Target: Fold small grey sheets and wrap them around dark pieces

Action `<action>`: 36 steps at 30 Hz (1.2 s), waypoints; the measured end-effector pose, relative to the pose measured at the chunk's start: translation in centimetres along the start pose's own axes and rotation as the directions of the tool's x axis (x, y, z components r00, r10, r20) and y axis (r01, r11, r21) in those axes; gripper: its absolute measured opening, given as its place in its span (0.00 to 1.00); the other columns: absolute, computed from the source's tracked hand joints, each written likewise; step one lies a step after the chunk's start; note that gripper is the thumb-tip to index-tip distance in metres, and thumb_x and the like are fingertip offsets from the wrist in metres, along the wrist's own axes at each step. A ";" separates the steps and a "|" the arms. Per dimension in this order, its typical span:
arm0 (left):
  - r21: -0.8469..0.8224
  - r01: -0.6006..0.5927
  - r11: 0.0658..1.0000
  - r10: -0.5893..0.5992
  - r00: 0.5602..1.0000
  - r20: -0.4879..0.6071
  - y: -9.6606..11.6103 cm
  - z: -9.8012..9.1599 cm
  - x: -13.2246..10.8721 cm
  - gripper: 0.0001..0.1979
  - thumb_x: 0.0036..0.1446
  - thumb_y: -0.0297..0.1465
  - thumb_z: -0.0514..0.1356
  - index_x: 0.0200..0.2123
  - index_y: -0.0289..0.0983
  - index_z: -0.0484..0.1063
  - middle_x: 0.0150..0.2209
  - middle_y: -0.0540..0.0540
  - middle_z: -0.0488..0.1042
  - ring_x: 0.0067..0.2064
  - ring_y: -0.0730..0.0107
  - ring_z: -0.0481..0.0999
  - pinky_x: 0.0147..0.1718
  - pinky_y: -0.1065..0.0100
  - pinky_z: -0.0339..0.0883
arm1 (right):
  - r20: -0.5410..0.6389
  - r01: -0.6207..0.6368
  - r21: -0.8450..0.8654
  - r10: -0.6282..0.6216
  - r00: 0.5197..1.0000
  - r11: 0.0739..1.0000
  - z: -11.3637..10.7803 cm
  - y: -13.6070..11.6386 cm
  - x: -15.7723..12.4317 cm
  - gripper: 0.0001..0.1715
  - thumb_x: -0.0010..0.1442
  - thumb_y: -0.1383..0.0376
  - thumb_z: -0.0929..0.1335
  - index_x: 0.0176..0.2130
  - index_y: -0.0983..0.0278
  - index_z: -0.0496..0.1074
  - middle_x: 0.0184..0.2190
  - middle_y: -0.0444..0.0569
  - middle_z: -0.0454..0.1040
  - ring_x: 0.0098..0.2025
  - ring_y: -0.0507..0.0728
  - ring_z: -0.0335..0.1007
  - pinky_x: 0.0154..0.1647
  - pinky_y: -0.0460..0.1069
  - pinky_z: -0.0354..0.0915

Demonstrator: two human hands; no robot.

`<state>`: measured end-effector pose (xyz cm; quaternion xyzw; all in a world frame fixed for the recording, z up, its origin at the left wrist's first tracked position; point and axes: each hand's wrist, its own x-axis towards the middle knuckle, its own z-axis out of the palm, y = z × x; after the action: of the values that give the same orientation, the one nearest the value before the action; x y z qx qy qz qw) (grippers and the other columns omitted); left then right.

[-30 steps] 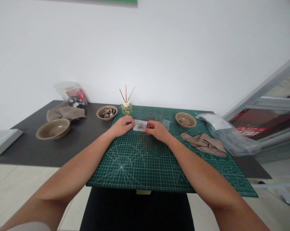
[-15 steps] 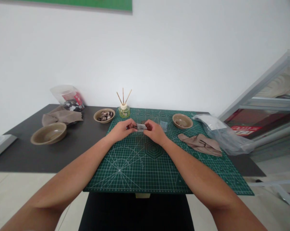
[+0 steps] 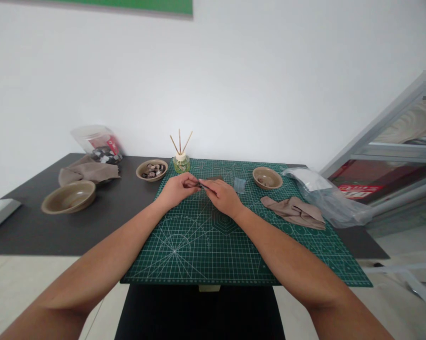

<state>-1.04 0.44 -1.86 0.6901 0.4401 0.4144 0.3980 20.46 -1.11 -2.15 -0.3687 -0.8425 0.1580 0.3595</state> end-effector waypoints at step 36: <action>0.013 0.074 0.997 -0.074 0.996 0.054 1.4 -0.1 -0.3 0.07 0.50 0.34 0.65 0.27 0.38 0.71 0.22 0.52 0.77 0.26 0.70 0.76 0.29 0.69 0.70 | 0.142 0.000 -0.177 0.025 0.990 0.984 0.4 -1.7 -0.2 0.31 0.71 0.70 0.60 0.70 0.61 0.65 0.70 0.54 0.66 0.68 0.62 0.69 0.68 0.60 0.69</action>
<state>-0.79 -0.23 -0.65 0.6866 0.4566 0.3777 0.4211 19.43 -2.37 -1.58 -0.3921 -0.8745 0.1113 0.2628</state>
